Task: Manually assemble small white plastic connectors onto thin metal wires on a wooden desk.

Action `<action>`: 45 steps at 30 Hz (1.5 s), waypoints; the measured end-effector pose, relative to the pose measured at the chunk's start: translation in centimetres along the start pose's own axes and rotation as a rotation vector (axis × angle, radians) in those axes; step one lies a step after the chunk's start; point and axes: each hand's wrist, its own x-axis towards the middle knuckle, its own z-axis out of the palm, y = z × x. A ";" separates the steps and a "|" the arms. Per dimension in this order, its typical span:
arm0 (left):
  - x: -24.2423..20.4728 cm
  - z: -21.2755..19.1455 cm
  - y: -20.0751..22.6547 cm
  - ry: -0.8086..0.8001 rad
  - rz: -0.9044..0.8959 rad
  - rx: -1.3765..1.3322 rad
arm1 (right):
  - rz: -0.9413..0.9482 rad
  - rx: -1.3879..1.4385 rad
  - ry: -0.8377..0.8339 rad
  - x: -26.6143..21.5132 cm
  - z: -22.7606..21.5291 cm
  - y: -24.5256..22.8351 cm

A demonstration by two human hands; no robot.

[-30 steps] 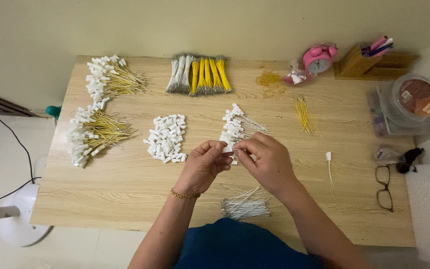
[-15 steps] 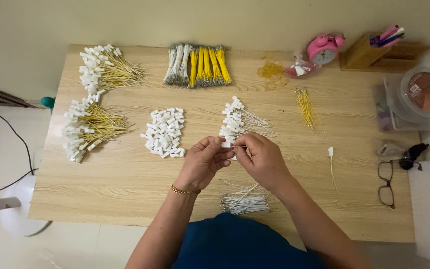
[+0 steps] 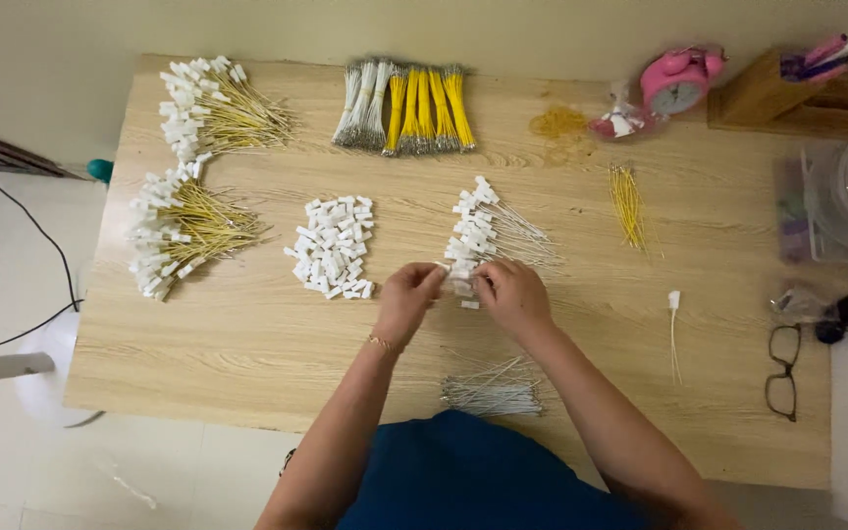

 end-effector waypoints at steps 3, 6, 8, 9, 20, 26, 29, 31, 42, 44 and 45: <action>-0.6 -2.9 0.9 0.289 0.366 0.896 | 0.093 -0.108 -0.069 -0.3 0.6 2.0; -0.7 -5.9 0.1 0.506 0.454 1.270 | 0.155 -0.193 -0.078 -0.8 -0.7 0.9; -0.7 -7.0 -1.4 0.569 0.491 1.313 | 0.062 -0.221 -0.063 -2.2 -0.2 0.1; -0.5 -7.5 -2.0 0.649 0.547 1.347 | -0.044 -0.254 -0.028 -2.6 0.0 -0.2; -1.9 -7.7 -2.1 0.503 0.380 1.193 | -0.191 -0.298 -0.299 -9.1 9.3 1.4; -3.7 -6.2 1.2 0.372 0.430 0.831 | -0.148 -0.142 -0.334 -8.2 7.3 3.0; -5.3 -5.1 2.9 0.251 0.367 0.498 | -0.049 0.090 -0.280 -5.8 0.9 0.4; -6.2 -3.9 4.3 0.178 0.317 0.354 | 0.009 0.224 -0.234 -4.3 -3.1 -1.5; -10.8 0.7 10.9 -0.196 0.303 -0.107 | 0.120 0.609 -0.167 -2.4 -10.4 -8.2; -11.1 0.7 11.2 -0.200 0.312 -0.116 | 0.129 0.595 -0.166 -2.3 -10.4 -8.1; -11.4 0.7 11.3 -0.203 0.314 -0.124 | 0.142 0.584 -0.168 -2.2 -10.4 -8.0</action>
